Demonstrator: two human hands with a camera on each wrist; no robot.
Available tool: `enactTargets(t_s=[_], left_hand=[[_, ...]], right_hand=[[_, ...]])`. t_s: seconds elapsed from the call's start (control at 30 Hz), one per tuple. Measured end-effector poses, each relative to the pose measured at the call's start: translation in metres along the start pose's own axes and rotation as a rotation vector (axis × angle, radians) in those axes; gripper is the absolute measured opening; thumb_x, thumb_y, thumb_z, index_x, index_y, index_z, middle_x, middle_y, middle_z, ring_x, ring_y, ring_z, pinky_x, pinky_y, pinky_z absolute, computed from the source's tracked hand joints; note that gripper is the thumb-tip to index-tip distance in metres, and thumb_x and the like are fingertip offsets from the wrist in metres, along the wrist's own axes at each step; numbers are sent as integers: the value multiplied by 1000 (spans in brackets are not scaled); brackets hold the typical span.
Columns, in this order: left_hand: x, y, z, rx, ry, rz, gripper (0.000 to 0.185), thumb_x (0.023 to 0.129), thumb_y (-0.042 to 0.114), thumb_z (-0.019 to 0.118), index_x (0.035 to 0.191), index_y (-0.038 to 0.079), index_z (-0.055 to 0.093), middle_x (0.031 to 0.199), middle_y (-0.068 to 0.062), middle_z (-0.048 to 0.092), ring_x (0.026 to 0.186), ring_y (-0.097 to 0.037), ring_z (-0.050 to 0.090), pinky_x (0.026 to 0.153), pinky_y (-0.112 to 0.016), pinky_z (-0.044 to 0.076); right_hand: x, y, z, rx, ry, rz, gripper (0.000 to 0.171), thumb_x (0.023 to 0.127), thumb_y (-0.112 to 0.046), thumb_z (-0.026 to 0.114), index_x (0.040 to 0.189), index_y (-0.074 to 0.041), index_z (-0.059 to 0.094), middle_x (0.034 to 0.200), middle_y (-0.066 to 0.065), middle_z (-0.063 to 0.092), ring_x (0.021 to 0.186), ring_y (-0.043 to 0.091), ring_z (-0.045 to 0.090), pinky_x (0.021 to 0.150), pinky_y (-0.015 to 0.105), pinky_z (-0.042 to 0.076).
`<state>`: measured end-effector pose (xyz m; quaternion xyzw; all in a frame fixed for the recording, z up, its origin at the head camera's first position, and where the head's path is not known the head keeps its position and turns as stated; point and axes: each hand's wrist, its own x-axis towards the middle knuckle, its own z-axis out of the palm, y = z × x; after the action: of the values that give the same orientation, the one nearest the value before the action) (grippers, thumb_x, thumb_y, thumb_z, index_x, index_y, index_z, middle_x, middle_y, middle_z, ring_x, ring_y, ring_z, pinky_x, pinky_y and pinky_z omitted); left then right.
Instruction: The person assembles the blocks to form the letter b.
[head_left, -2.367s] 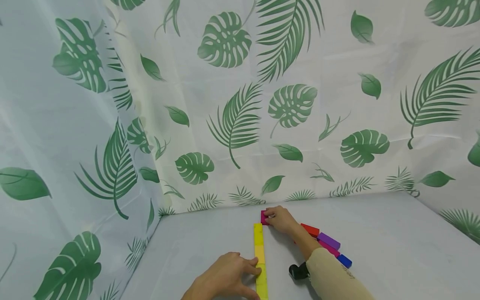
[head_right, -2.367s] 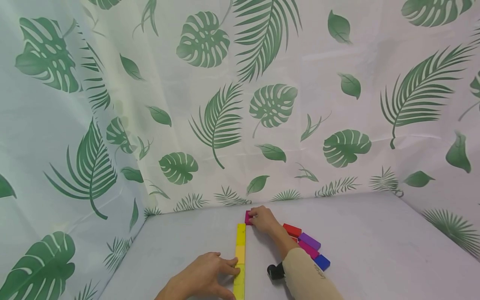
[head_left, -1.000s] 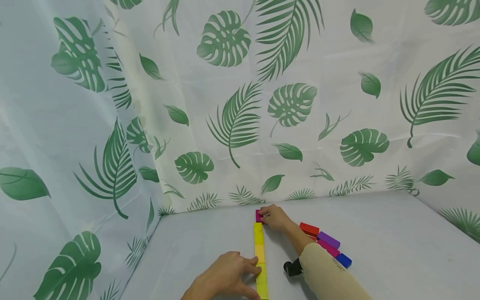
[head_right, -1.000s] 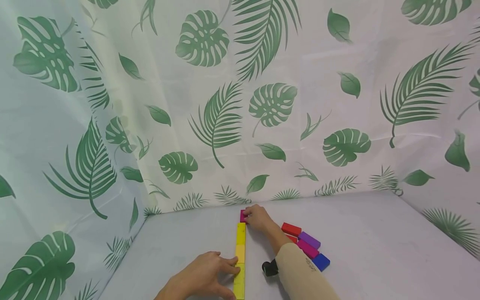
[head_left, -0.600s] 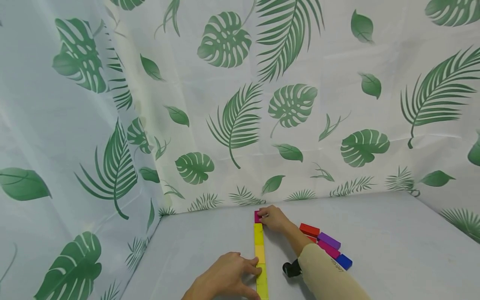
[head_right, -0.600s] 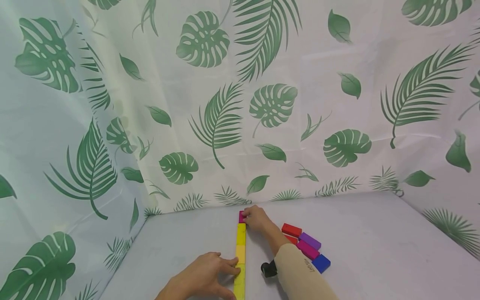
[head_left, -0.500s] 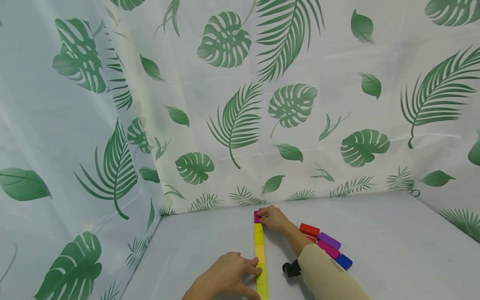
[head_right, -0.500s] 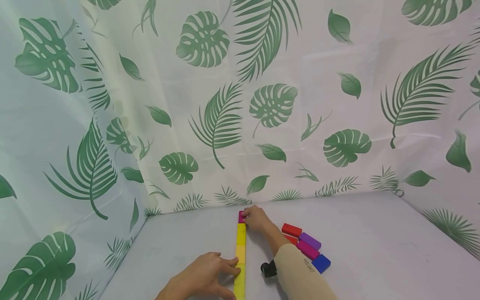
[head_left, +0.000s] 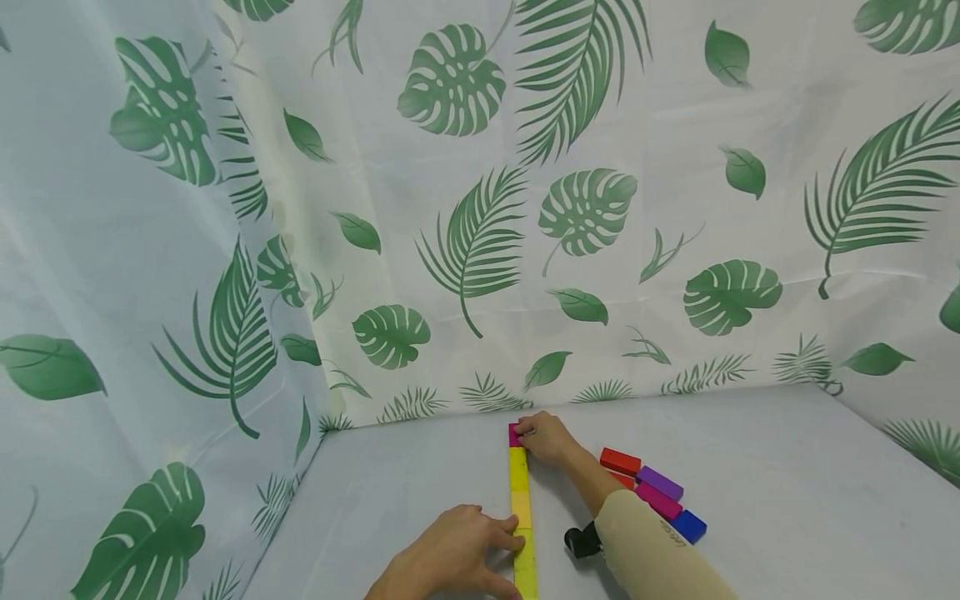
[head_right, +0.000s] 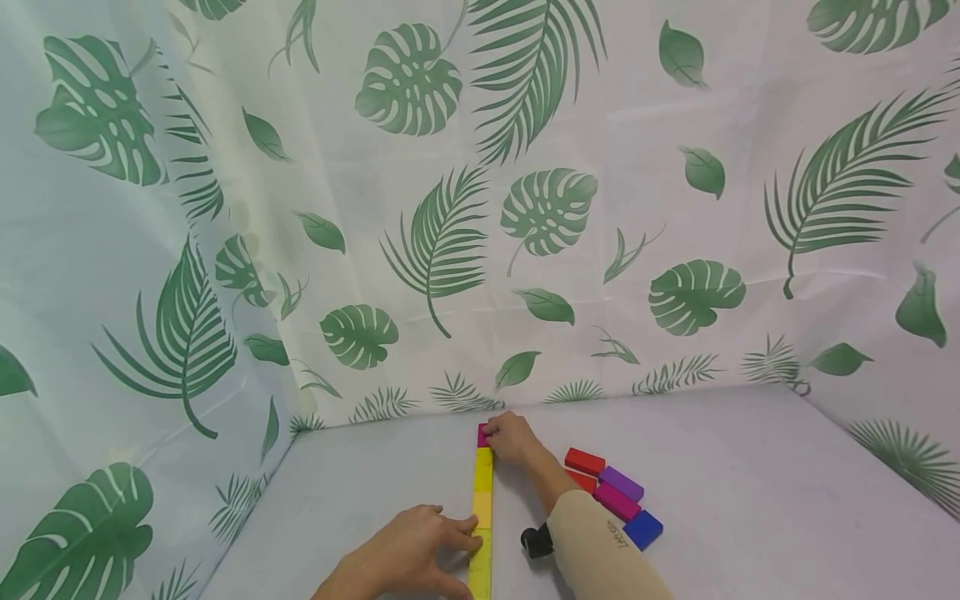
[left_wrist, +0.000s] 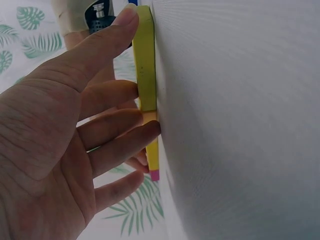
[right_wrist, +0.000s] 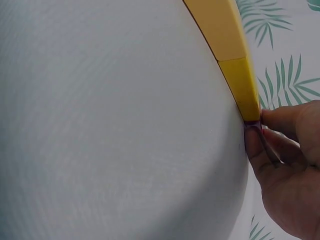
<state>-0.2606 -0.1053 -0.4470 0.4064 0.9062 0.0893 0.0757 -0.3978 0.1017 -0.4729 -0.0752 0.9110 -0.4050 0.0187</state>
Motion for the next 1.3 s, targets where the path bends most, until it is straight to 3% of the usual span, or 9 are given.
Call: enactTargets(t_s=[0.37,0.6,0.77,1.03,1.3], left_hand=[[-1,-2,1,16,2,19,59,80,65,80,131,36,73,141,11,65,115,0,66,102,-36,53],[-2,-3,2,16,22,43,59,80,64,81,130,34,74,140,9,66,118,-1,66,102,-39,54],[-2,-4,3,34,27,51,59,80,65,80,130,34,74,140,8,66,116,-1,67,100,-35,54],[-2,-3,2,52,35,61,60,80,66,80,130,34,73,140,8,66,115,-1,67,99,-33,54],[-3,-5,3,75,67,87,60,80,66,79,129,33,74,140,6,66,116,-3,67,100,-33,54]], right_hand=[[-2,4,5,-78,25,-110,28,100,-6,66,127,2,73,145,20,62,134,40,57,111,53,47],[-5,2,4,-98,18,-79,32,100,-11,67,131,-2,71,149,18,59,130,36,59,110,52,48],[-9,3,1,-90,11,-82,38,98,-16,71,135,-6,70,152,15,57,119,31,63,103,48,54],[-22,5,-9,-53,-55,-67,51,97,-22,74,145,-11,62,151,15,57,117,28,66,95,44,59],[-44,-1,-16,-47,-97,-141,53,94,-27,77,143,-12,63,145,11,62,114,26,66,94,46,59]])
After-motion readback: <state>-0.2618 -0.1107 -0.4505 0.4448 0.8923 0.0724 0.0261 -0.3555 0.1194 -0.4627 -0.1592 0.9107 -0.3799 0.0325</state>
